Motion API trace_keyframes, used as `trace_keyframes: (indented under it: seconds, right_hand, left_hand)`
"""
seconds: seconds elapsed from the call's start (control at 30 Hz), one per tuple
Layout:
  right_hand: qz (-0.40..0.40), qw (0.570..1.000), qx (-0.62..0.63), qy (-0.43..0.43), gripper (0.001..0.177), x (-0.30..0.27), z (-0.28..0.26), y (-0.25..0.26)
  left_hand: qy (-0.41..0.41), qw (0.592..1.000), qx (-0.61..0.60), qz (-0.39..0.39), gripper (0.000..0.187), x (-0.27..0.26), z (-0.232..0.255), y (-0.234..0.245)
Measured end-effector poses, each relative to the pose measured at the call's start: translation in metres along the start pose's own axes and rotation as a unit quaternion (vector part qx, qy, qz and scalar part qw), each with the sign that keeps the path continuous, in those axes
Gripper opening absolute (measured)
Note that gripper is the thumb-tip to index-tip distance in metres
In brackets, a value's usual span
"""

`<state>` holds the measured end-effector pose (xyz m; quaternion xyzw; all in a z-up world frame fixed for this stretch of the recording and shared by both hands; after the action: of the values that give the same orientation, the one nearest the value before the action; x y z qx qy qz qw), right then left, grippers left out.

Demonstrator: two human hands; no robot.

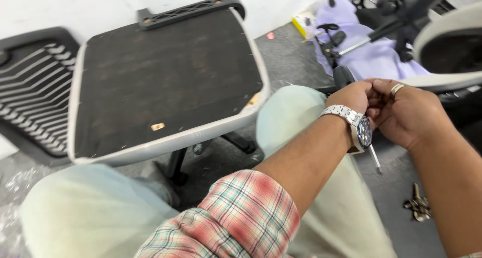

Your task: The person uses a screwdriver to attach a black plastic armrest bracket to the underside of an office chair seat. They align the bracket, insert screws, and tighten them to secure the armrest in place.

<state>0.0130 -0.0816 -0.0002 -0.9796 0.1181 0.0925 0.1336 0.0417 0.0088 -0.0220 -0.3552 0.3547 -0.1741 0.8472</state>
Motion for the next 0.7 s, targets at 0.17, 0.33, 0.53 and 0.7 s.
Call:
trace_keyframes:
  seconds: [0.17, 0.33, 0.53, 0.7]
  right_hand:
    - [-0.030, 0.999, -0.024, 0.013, 0.025, 0.012, -0.011, -0.044]
    - [-0.104, 0.993, -0.026, 0.044, 0.023, 0.023, -0.017, -0.086]
    - [-0.187, 0.982, -0.013, 0.029, 0.025, 0.025, -0.015, -0.141]
    - [-0.243, 0.970, -0.027, -0.013, 0.027, 0.016, -0.003, -0.196]
  left_hand:
    - [-0.023, 0.998, 0.017, 0.058, 0.013, -0.024, 0.039, 0.020]
    - [-0.067, 0.996, -0.006, 0.054, 0.031, -0.047, 0.077, 0.033]
    - [-0.089, 0.993, -0.028, 0.077, 0.034, -0.080, 0.113, 0.063]
    - [-0.073, 0.990, -0.027, 0.121, 0.038, -0.113, 0.137, 0.093]
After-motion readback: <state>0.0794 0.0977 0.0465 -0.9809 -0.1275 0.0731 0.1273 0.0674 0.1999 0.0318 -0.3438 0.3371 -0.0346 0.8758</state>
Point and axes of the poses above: each hand's wrist, its own x-axis towards the middle knuckle, its own y-axis out of the back of the hand, z = x × y, the point moved 5 cm from there along x, towards the middle knuckle, and after that the axes turned 4 degrees about y, right-handed, at the moved point
